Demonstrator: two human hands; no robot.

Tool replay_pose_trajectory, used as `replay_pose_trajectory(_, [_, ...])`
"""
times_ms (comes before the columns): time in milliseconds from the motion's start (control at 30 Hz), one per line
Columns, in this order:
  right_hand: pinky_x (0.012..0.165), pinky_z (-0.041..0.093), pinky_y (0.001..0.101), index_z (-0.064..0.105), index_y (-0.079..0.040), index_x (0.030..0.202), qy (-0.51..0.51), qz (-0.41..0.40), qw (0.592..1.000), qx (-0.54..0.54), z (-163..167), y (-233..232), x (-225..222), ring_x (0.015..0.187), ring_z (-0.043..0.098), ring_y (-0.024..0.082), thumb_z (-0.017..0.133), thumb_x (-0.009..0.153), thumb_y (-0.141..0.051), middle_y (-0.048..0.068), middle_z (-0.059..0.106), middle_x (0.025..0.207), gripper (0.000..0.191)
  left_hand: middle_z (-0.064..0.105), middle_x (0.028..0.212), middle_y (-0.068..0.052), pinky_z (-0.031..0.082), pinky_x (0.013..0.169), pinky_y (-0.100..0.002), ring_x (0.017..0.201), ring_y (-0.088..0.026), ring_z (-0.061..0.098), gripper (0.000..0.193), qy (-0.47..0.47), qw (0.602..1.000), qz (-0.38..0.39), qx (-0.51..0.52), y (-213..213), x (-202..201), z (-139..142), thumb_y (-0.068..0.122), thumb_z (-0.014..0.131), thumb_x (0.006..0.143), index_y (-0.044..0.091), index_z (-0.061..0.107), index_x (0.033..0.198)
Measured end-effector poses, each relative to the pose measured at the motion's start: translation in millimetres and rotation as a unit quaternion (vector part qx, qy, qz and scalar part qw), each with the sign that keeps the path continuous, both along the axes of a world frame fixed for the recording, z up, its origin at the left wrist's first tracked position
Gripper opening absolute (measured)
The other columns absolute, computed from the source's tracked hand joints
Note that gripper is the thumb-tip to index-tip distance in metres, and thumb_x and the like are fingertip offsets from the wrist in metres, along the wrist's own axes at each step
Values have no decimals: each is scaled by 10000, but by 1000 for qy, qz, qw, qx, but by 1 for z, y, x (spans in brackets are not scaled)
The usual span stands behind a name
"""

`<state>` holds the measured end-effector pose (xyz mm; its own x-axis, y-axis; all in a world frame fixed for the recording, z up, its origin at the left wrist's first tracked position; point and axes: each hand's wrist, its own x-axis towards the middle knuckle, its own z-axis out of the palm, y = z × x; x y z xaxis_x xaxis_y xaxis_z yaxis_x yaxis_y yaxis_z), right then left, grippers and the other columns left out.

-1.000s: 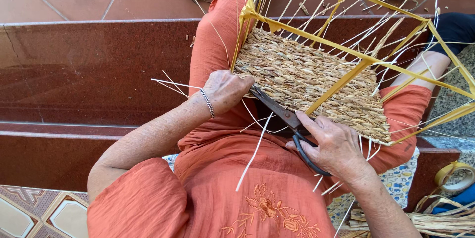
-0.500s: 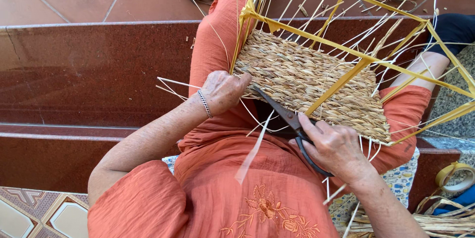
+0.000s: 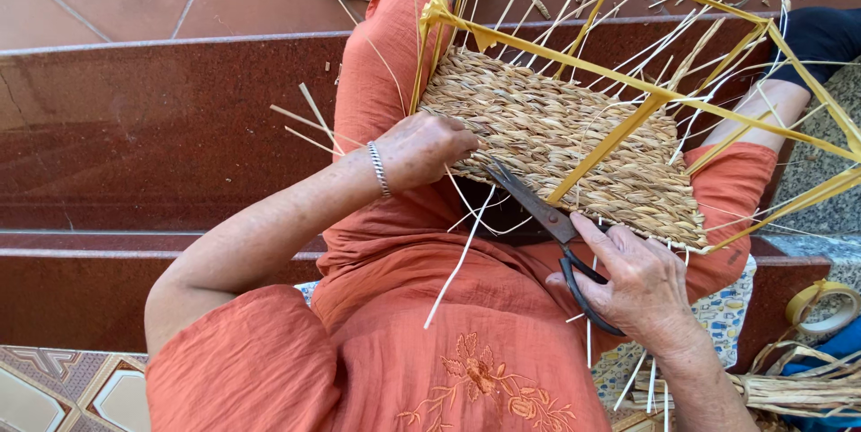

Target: The person weaves dried palm fibers into a rectangular basket frame, interlacing strands by hand and trimming excess with scissors. The basket base is completed and excess fibers are cut flush.

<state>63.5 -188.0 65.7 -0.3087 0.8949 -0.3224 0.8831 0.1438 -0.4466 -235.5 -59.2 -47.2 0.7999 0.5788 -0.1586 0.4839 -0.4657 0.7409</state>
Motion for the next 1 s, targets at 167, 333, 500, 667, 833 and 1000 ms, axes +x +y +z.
replay_pose_trajectory(167, [551, 503, 414, 697, -118, 1255, 4, 14, 1000, 2, -1, 1, 3, 579, 599, 266, 861, 657, -484, 72, 577, 699, 720, 689, 888, -137, 574, 722, -465, 828, -353, 710, 97, 33, 998, -48, 9, -4, 9, -18, 34, 663, 809, 59, 678, 901])
replay_pose_trajectory(333, [532, 498, 402, 695, -118, 1257, 13, 15, 1000, -1, -5, 1, 5, 573, 605, 250, 851, 676, -458, 64, 586, 701, 690, 682, 891, -148, 564, 721, -470, 839, -357, 706, 68, 54, 996, -69, 23, -6, 13, -30, 52, 664, 845, 43, 644, 910])
replay_pose_trajectory(500, [526, 505, 403, 682, -120, 1270, 26, 25, 999, 8, -8, 2, 4, 577, 611, 262, 837, 699, -447, 74, 590, 726, 676, 663, 961, -149, 567, 719, -458, 878, -356, 700, 172, 52, 995, -76, 38, -6, 15, -35, 39, 653, 820, 32, 571, 971])
replay_pose_trajectory(667, [515, 509, 416, 671, -130, 1299, 9, 34, 999, 0, -10, 4, 3, 554, 609, 277, 836, 696, -461, 86, 582, 705, 707, 634, 963, -142, 568, 692, -455, 838, -349, 705, 208, 39, 993, -95, 52, -5, 17, -33, 59, 631, 859, 47, 533, 1043])
replay_pose_trajectory(833, [463, 514, 412, 647, -125, 1334, -5, 64, 998, -6, -20, 6, 1, 524, 620, 264, 812, 729, -467, 82, 596, 714, 715, 614, 1004, -149, 569, 628, -458, 756, -339, 707, 219, 62, 990, -113, 54, -4, 19, -30, 78, 596, 910, 49, 515, 1111])
replay_pose_trajectory(1000, [453, 524, 414, 636, -99, 1336, -27, 114, 993, 27, -33, 1, 4, 485, 627, 255, 788, 766, -424, 86, 588, 676, 673, 613, 1022, -136, 570, 642, -463, 761, -338, 707, 226, 81, 989, -115, 50, -4, 21, -29, 90, 605, 912, 67, 513, 1117])
